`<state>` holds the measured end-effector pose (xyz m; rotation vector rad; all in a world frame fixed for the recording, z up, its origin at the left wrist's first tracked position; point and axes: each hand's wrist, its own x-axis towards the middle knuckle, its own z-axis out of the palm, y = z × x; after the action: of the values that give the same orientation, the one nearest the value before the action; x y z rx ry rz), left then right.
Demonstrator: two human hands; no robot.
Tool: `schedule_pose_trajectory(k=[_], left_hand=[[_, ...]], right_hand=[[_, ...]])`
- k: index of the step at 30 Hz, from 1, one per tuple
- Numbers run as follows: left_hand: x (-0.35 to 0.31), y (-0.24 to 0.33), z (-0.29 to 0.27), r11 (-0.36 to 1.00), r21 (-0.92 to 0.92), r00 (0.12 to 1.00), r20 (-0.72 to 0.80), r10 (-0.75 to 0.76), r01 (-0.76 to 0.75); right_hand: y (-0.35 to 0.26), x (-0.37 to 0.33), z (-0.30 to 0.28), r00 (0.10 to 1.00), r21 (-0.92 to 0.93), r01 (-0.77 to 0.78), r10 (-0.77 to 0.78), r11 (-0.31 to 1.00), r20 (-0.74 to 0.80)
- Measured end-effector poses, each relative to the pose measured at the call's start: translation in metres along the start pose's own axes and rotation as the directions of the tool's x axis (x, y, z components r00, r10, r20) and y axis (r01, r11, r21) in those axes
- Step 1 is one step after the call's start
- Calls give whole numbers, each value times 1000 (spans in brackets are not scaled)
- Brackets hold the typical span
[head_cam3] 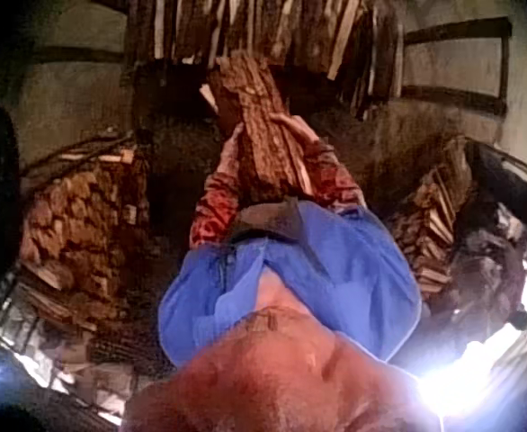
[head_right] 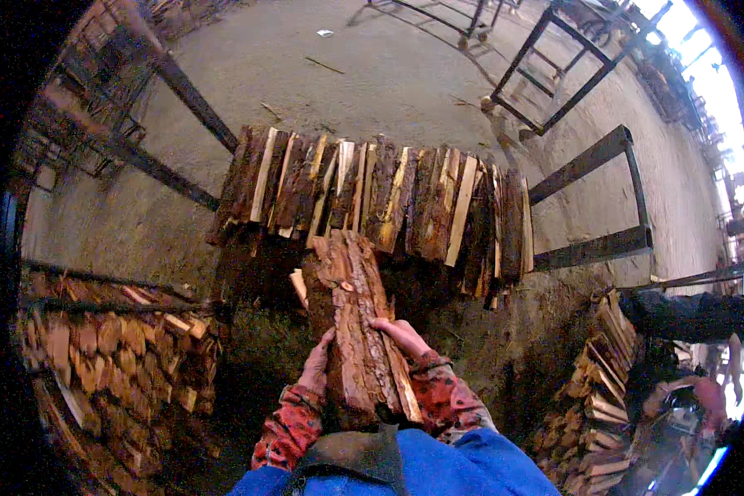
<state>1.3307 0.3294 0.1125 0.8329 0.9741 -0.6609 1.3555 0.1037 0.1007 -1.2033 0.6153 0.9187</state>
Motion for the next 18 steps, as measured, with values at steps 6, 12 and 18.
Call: schedule_pose_trajectory(k=[6,12,18], left_hand=[[35,37,-10,994,-108,994,111,-22,34],[81,79,-7,999,38,995,95,5,-8],[134,139,-28,981,193,988,157,-3,-28]], right_hand=[[-52,21,34,1000,63,-24,25,998,-12],[-52,89,21,997,14,-5,6,1000,-74],[-72,137,59,978,96,84,-64,992,-198]])
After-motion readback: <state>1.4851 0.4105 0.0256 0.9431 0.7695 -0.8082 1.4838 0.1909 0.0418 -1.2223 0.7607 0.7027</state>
